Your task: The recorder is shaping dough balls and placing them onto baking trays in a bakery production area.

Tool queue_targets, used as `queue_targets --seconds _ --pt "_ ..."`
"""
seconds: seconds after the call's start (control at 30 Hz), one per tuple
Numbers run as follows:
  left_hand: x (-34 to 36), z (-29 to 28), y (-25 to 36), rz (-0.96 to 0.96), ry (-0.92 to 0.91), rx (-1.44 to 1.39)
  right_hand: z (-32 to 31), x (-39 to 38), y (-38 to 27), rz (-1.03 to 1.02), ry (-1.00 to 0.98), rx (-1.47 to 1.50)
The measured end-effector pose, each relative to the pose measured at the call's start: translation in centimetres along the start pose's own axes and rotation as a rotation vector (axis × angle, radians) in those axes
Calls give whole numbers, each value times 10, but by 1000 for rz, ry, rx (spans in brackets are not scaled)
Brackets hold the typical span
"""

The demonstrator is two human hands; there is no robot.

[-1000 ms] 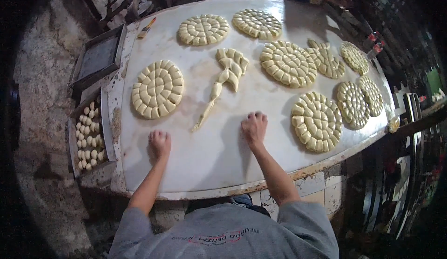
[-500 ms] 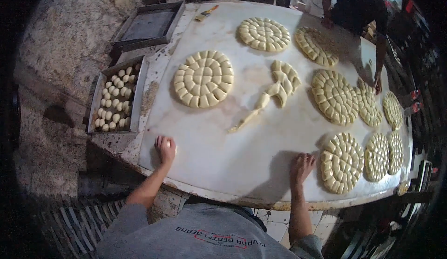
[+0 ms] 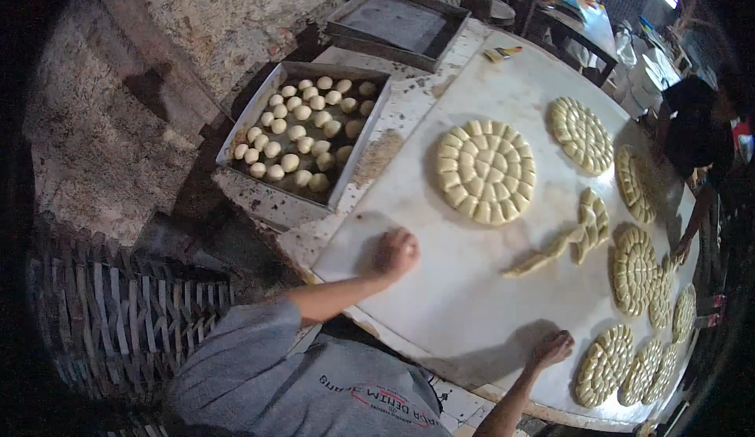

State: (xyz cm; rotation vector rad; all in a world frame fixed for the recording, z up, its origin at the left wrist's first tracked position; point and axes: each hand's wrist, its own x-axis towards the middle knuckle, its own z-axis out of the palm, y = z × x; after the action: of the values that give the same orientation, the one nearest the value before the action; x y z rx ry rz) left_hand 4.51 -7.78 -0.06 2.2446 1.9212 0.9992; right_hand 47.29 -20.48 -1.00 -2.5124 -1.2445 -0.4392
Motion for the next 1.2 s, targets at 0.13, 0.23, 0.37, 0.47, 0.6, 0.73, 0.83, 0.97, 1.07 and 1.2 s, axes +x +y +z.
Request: queue_targets --seconds 0.13,0.23,0.37,0.47,0.6,0.73,0.83,0.97,1.07,1.2 --pt "-25 -19 27 65 -332 -206 10 -7 -37 -80 -58 -133" --pt "-2 -37 1 338 -595 -511 28 -13 92 117 -91 22" --pt "108 -141 -151 -174 -1307 -1374 -9 -53 -63 544 -368 627" --pt "219 -226 -253 -255 -617 -985 -77 -94 -161 799 -340 1394" --pt "318 -218 -405 -335 344 -522 -102 -89 -272 402 -441 1540" --pt "317 -164 -483 -475 33 45 -144 -51 -450 151 -693 1527" --pt "311 -155 -423 -378 206 -424 -177 -37 -530 -60 -623 1480" --pt "235 -252 -326 -221 -97 -1204 -212 -54 -613 -329 -219 1278" --pt "162 -256 -315 -112 -544 -1630 -191 -72 -630 -630 187 983" --pt "103 -222 -248 95 -786 -2120 -123 -102 -578 -619 -362 651"
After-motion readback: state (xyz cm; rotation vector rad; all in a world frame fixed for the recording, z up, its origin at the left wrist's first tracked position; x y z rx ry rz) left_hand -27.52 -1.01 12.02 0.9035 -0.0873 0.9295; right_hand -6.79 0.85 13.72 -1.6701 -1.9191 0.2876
